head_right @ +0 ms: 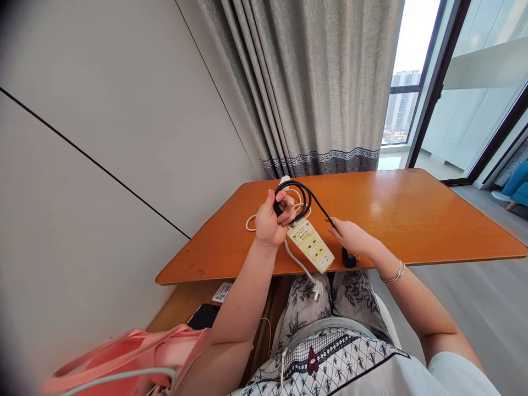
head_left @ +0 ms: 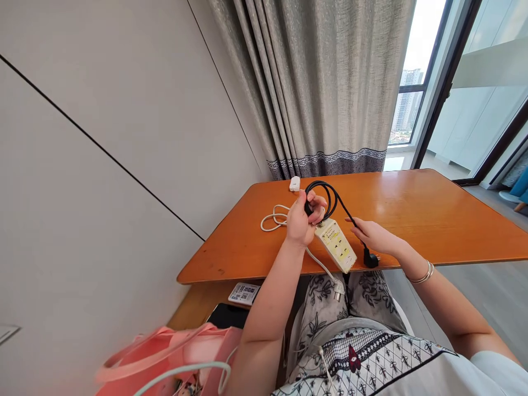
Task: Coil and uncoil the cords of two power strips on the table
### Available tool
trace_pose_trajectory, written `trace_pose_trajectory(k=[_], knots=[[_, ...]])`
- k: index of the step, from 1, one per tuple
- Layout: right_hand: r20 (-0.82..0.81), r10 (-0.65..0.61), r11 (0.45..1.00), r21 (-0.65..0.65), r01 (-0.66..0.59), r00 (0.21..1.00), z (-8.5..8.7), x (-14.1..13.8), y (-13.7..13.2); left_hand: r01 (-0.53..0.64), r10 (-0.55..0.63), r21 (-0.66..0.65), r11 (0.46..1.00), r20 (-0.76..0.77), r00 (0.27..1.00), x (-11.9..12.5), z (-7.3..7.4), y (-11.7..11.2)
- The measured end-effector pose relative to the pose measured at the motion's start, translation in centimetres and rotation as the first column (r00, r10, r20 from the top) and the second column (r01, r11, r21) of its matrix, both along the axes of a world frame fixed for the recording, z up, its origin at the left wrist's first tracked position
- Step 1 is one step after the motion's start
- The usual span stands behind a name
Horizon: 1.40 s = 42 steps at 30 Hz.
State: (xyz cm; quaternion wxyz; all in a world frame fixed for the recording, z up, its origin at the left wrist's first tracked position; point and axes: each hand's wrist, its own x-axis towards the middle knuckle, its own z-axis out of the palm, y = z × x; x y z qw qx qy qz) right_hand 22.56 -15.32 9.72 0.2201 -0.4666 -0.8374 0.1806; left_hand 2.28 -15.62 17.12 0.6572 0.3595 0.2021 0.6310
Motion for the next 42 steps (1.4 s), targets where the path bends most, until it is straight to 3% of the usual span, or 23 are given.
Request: trace_pose_trajectory(k=[6, 8, 11, 13, 15, 18, 21, 24, 26, 29, 35, 38, 42], knots=[[0.177, -0.048, 0.998, 0.036, 0.042, 0.983, -0.8, 0.3, -2.0, -0.099, 0.096, 0.039, 0.994, 0.073, 0.993, 0.0, -0.5, 0.8], [0.25, -0.173, 0.982, 0.121, 0.147, 0.953, -1.0, 0.0, -2.4, -0.152, 0.148, 0.064, 0.986, 0.058, 0.987, 0.1, -0.7, 0.9], [0.403, -0.367, 0.922, 0.275, 0.272, 0.838, -0.7, -0.5, -3.2, -0.225, 0.225, 0.112, 0.968, 0.009, 0.974, 0.3, -0.8, 0.9], [0.453, -0.41, 0.893, 0.376, 0.247, 0.792, -0.1, -0.5, -3.7, -0.245, 0.254, 0.155, 0.957, -0.042, 0.966, 0.5, -0.9, 0.7], [0.454, -0.399, 0.858, 0.492, 0.15, 0.797, 0.9, -0.4, -4.3, -0.238, 0.263, 0.213, 0.948, -0.1, 0.96, 0.6, -1.1, 0.6], [0.434, -0.286, 0.753, 0.654, -0.08, 0.854, 3.0, 0.1, -5.3, -0.188, 0.254, 0.315, 0.93, -0.18, 0.95, 0.6, -1.3, 0.3], [0.398, -0.143, 0.581, 0.775, -0.248, 0.906, 5.5, 0.1, -6.0, -0.098, 0.21, 0.381, 0.92, -0.266, 0.941, 0.7, -1.5, 0.0], [0.329, -0.074, 0.452, 0.853, -0.262, 0.941, 7.7, -0.3, -5.8, 0.011, 0.129, 0.386, 0.923, -0.335, 0.933, 1.0, -1.6, -0.5], [0.269, -0.052, 0.42, 0.88, -0.223, 0.962, 8.9, -0.7, -5.2, 0.074, 0.068, 0.359, 0.931, -0.367, 0.928, 1.3, -1.7, -0.9], [0.173, -0.044, 0.461, 0.877, -0.134, 0.984, 10.2, -1.0, -3.8, 0.223, -0.08, 0.283, 0.933, -0.44, 0.894, 1.6, -1.8, -1.5], [0.057, 0.109, 0.653, 0.749, -0.115, 0.992, 11.3, -0.2, -1.1, 0.365, -0.284, 0.161, 0.917, -0.379, 0.881, 1.8, -1.6, -1.8], [-0.066, 0.192, 0.724, 0.683, -0.096, 0.979, 10.9, 0.3, -0.1, 0.407, -0.352, 0.097, 0.908, -0.35, 0.868, 1.9, -1.6, -1.4], [-0.401, 0.205, 0.798, 0.597, 0.085, 0.893, 8.8, -0.1, 0.8, 0.409, -0.353, 0.133, 0.903, -0.317, 0.88, 1.9, -1.8, -0.9]])
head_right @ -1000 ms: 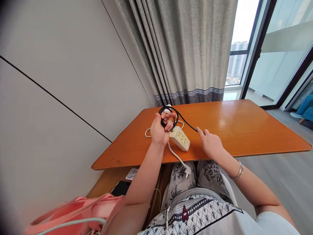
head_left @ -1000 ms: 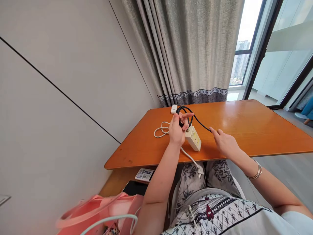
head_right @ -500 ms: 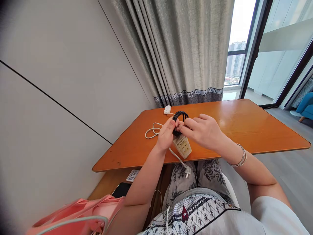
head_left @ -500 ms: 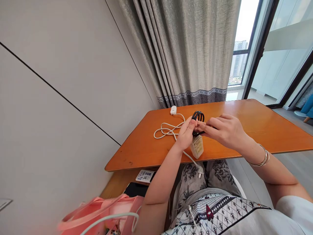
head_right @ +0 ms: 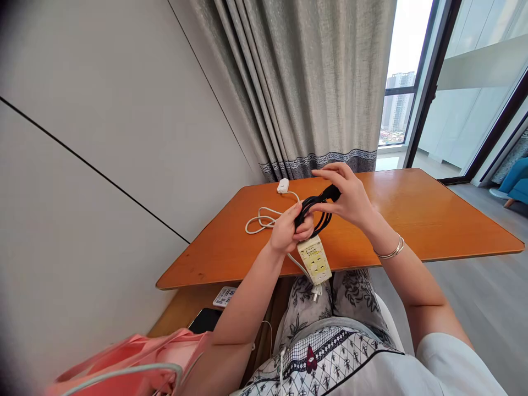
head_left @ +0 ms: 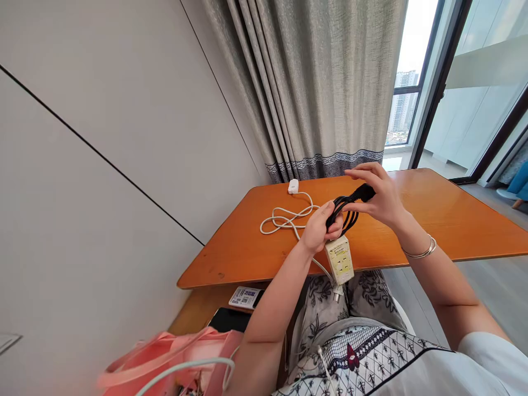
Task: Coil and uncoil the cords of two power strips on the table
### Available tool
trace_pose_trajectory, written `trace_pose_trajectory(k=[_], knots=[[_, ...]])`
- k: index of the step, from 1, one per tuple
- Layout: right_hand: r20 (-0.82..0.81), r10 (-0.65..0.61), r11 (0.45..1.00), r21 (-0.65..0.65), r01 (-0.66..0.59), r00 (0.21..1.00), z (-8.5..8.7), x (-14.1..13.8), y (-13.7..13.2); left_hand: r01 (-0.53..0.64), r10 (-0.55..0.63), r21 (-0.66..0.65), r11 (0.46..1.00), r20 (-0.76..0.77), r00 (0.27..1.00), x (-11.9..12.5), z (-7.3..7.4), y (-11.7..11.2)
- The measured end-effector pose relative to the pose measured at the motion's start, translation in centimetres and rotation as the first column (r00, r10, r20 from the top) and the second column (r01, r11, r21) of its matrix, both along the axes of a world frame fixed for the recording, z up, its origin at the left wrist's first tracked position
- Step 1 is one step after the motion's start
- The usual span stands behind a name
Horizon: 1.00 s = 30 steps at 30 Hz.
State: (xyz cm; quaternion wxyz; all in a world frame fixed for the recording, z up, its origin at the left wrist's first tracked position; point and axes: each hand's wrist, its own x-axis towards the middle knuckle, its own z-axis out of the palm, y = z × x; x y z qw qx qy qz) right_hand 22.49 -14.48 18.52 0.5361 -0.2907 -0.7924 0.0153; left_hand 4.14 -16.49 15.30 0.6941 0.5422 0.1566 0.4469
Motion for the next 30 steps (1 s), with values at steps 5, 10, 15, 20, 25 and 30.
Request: trace_pose_trajectory(k=[5, 10, 15, 20, 25, 30], knots=[[-0.35, 0.127, 0.926, -0.294, -0.237, 0.928, -3.3, -1.4, 0.8, 0.017, -0.017, 0.023, 1.0, 0.003, 1.0, 0.1, -0.4, 0.1], [-0.392, 0.133, 0.837, -0.447, -0.315, 0.91, -3.0, -1.5, 0.6, -0.036, 0.037, 0.026, 0.999, -0.039, 0.999, 0.3, -1.0, 0.0], [-0.377, 0.091, 0.834, -0.477, -0.277, 0.922, -1.5, -1.4, 0.2, -0.137, 0.144, 0.095, 0.986, -0.075, 0.987, 0.8, -0.8, -0.4], [-0.392, 0.038, 0.839, -0.488, -0.242, 0.919, -1.7, -1.5, 0.3, -0.259, 0.265, 0.068, 0.964, -0.109, 0.958, 0.9, -0.1, -0.6], [-0.31, 0.022, 0.872, -0.459, -0.17, 0.95, -1.9, -1.5, 0.3, -0.262, 0.291, 0.151, 0.953, -0.225, 0.93, 0.1, 0.2, -0.2], [-0.196, -0.006, 0.922, -0.381, -0.071, 0.98, -1.6, -1.3, 0.3, -0.186, 0.222, 0.151, 0.971, -0.273, 0.936, -0.5, 0.7, 0.1]])
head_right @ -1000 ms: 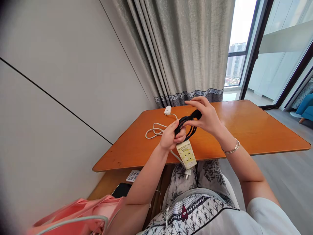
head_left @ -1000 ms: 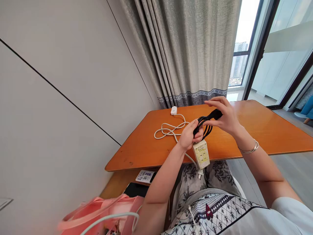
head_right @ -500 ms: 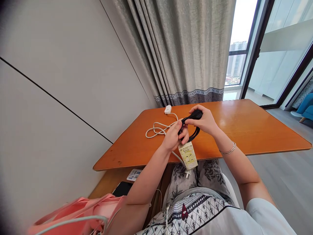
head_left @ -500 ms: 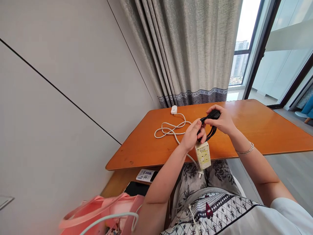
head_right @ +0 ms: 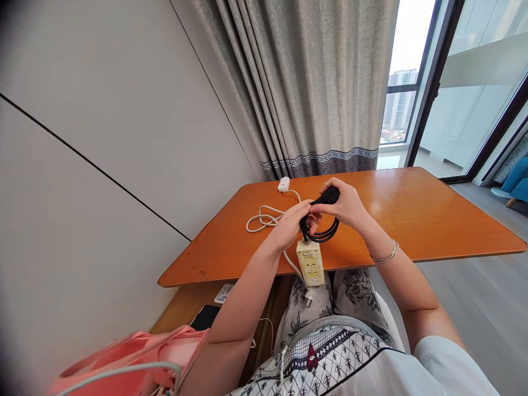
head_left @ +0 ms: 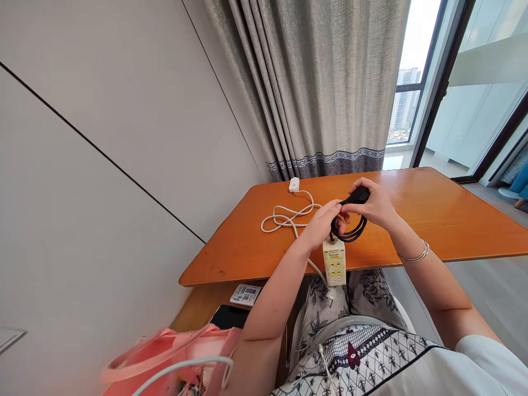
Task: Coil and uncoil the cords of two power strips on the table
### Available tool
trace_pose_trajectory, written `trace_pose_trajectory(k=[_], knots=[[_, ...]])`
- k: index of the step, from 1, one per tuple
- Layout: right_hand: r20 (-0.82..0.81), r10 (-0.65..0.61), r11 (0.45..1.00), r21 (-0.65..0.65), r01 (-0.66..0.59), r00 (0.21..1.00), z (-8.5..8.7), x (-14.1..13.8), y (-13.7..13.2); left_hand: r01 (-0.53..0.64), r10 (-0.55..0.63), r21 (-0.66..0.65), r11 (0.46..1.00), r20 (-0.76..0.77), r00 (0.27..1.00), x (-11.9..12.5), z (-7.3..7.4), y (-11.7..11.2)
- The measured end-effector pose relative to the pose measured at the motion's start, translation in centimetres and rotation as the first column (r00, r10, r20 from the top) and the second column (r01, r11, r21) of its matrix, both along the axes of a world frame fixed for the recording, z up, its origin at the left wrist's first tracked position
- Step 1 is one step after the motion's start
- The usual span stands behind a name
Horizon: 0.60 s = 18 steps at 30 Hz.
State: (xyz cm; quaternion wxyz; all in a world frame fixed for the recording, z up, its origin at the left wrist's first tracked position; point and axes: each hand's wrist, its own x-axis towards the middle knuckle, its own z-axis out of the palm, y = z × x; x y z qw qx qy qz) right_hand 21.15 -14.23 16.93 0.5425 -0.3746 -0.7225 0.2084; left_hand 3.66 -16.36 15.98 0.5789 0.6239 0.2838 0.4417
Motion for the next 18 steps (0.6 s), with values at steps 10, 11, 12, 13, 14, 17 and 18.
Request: trace_pose_trajectory(k=[10, 11, 12, 13, 14, 17, 18], knots=[[0.041, 0.05, 0.999, -0.017, -0.049, 0.998, -0.7, 0.3, 0.7, 0.149, -0.129, -0.158, 0.976, 0.131, 0.983, 0.4, -0.9, 0.4], [0.003, 0.041, 0.999, -0.008, -0.041, 0.999, -1.2, 0.4, 0.9, 0.13, -0.102, -0.186, 0.974, 0.153, 0.983, 0.5, -1.0, 0.5], [-0.053, 0.039, 0.999, -0.007, -0.039, 0.998, -2.0, 0.4, 1.1, 0.113, -0.074, -0.219, 0.969, 0.178, 0.981, 0.6, -1.0, 0.5], [-0.121, 0.044, 0.999, -0.017, -0.046, 0.992, -2.9, 0.4, 1.3, 0.098, -0.046, -0.253, 0.962, 0.205, 0.978, 0.7, -1.0, 0.5], [-0.194, 0.06, 0.997, -0.045, -0.07, 0.979, -4.1, 0.3, 1.3, 0.084, -0.015, -0.283, 0.955, 0.237, 0.971, 0.7, -0.9, 0.5], [-0.314, 0.139, 0.953, -0.215, -0.213, 0.939, -8.6, 0.0, 0.6, 0.035, 0.087, -0.327, 0.944, 0.351, 0.933, 0.5, -0.3, 0.7], [-0.315, 0.213, 0.902, -0.299, -0.31, 0.925, -10.2, -0.2, 0.1, 0.019, 0.117, -0.333, 0.943, 0.383, 0.916, 0.3, -0.2, 0.8]])
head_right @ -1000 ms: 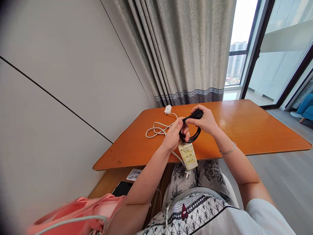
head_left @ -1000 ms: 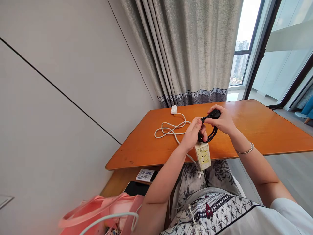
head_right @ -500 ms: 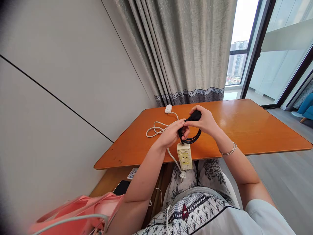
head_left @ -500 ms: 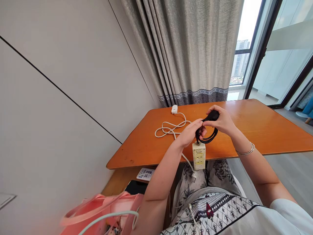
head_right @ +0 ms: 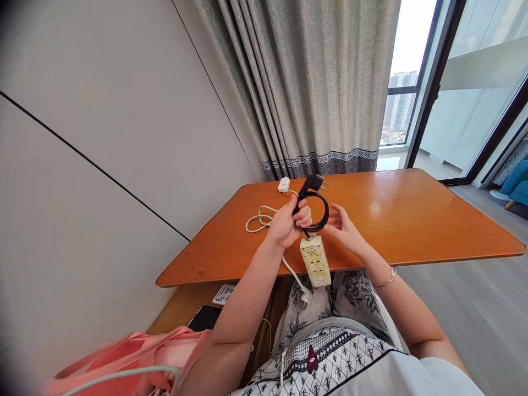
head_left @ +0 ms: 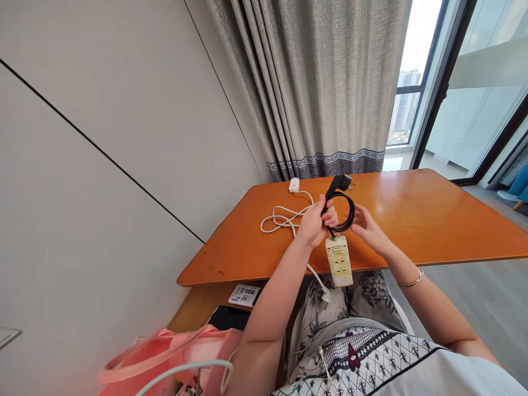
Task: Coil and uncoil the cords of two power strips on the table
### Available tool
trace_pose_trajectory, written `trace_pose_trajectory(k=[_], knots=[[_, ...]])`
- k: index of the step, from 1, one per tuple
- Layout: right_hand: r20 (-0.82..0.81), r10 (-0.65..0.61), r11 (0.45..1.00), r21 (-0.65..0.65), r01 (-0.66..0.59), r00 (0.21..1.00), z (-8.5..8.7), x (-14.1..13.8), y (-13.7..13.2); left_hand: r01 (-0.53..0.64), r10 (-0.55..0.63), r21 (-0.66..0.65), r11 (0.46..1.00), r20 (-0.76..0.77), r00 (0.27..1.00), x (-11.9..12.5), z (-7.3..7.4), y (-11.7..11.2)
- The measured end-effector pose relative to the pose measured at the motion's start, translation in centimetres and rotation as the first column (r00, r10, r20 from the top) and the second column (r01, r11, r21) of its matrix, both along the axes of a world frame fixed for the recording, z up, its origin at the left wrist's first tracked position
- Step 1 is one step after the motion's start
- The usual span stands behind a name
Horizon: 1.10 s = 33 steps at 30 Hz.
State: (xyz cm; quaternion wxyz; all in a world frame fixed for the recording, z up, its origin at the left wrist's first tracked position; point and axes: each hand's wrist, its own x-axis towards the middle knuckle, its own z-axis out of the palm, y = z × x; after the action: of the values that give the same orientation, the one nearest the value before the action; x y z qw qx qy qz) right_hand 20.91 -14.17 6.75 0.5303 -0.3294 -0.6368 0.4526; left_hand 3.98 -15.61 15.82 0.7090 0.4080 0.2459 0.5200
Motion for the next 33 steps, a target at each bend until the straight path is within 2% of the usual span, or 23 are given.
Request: trace_pose_trajectory(k=[1, 3, 5, 6, 8, 10, 12, 13, 15, 17, 19, 21, 23, 25, 27, 29, 33], knots=[[0.016, 0.134, 0.987, -0.089, -0.132, 0.991, -1.4, -0.2, -0.6, -0.028, 0.028, -0.005, 1.0, 0.032, 0.999, -0.1, 0.1, 0.1], [0.032, 0.362, 0.912, -0.22, -0.347, 0.932, -3.6, -0.6, -2.0, -0.075, 0.075, -0.006, 0.997, 0.083, 0.994, -0.4, 0.3, 0.3], [0.073, 0.441, 0.874, -0.262, -0.409, 0.895, -4.7, -0.9, -3.4, -0.117, 0.116, 0.001, 0.993, 0.114, 0.987, -0.5, 0.3, 0.6], [0.114, 0.432, 0.882, -0.259, -0.393, 0.895, -4.8, -0.9, -3.9, -0.14, 0.138, 0.005, 0.99, 0.123, 0.983, -0.6, 0.3, 0.8], [0.244, 0.349, 0.928, -0.225, -0.297, 0.905, -4.4, -0.7, -4.7, -0.192, 0.19, 0.009, 0.981, 0.126, 0.974, -0.8, 0.2, 1.2], [0.411, 0.229, 0.971, -0.154, -0.181, 0.882, -3.4, -0.2, -5.3, -0.253, 0.25, 0.009, 0.968, 0.115, 0.961, -1.2, 0.0, 1.7], [0.602, 0.083, 0.996, -0.033, -0.079, 0.794, -2.0, 0.5, -5.8, -0.3, 0.298, 0.011, 0.954, 0.088, 0.95, -1.5, -0.3, 2.0], [0.693, -0.001, 0.998, 0.044, -0.04, 0.721, -1.3, 0.9, -6.1, -0.314, 0.312, 0.012, 0.95, 0.067, 0.948, -1.7, -0.5, 2.1], [0.832, -0.184, 0.976, 0.217, -0.002, 0.523, 0.3, 1.9, -6.7, -0.315, 0.315, 0.016, 0.949, 0.016, 0.949, -1.9, -1.1, 2.3], [0.867, -0.353, 0.924, 0.382, -0.016, 0.352, 1.9, 2.8, -7.1, -0.291, 0.292, 0.019, 0.956, -0.037, 0.956, -2.0, -1.7, 2.4], [0.811, -0.508, 0.839, 0.542, -0.045, 0.29, 3.3, 3.6, -7.3, -0.257, 0.258, 0.017, 0.966, -0.074, 0.963, -1.9, -2.2, 2.5], [0.697, -0.635, 0.724, 0.687, -0.057, 0.333, 4.6, 4.2, -7.2, -0.221, 0.22, 0.007, 0.975, -0.089, 0.971, -1.9, -2.4, 2.6], [0.572, -0.686, 0.626, 0.779, -0.035, 0.45, 5.6, 4.5, -6.8, -0.182, 0.181, -0.007, 0.983, -0.077, 0.981, -2.1, -2.5, 2.8], [0.465, -0.638, 0.592, 0.806, 0.005, 0.614, 6.2, 4.4, -6.3, -0.126, 0.125, -0.032, 0.991, -0.052, 0.991, -2.3, -2.6, 2.9], [0.345, -0.534, 0.614, 0.786, 0.072, 0.772, 6.1, 4.0, -5.6, -0.046, 0.045, -0.077, 0.996, -0.022, 0.999, -2.4, -2.7, 2.9], [0.203, -0.451, 0.669, 0.721, 0.179, 0.869, 5.6, 3.2, -4.7, 0.04, -0.04, -0.136, 0.99, 0.009, 0.999, -2.3, -3.0, 2.8], [0.02, -0.403, 0.802, 0.489, 0.343, 0.915, 4.0, 1.1, -2.5, 0.14, -0.135, -0.249, 0.958, 0.038, 0.99, -1.2, -4.0, 2.4]])
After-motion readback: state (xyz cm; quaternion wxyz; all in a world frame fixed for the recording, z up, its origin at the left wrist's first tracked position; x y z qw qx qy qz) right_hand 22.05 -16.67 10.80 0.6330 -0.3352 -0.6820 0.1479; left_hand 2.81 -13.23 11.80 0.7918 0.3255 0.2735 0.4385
